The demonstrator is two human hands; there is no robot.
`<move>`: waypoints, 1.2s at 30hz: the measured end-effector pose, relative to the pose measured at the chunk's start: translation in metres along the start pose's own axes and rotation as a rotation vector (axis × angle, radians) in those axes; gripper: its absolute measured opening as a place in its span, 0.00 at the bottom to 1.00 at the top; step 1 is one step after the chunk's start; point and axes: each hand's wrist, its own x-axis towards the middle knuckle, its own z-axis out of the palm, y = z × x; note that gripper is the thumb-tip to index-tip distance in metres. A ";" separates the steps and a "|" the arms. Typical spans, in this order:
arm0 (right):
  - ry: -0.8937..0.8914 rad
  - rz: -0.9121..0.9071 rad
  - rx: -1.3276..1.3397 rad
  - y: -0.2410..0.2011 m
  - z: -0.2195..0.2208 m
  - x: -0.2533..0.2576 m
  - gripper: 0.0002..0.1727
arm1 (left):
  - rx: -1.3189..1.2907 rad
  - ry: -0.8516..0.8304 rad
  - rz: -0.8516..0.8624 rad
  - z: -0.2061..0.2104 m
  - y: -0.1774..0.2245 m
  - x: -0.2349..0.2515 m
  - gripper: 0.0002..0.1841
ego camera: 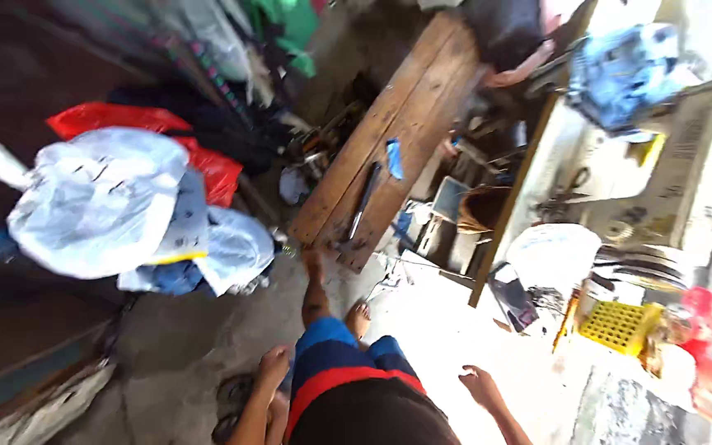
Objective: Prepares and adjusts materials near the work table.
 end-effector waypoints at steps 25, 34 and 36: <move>0.043 -0.144 0.069 -0.200 0.022 -0.041 0.26 | 0.053 -0.065 0.031 -0.144 0.122 0.067 0.21; 0.073 -0.102 0.225 -0.193 0.043 -0.039 0.25 | 0.167 -0.175 0.030 -0.147 0.199 0.068 0.23; 0.067 -0.137 0.268 -0.196 0.050 -0.032 0.23 | 0.153 -0.187 0.041 -0.135 0.196 0.071 0.22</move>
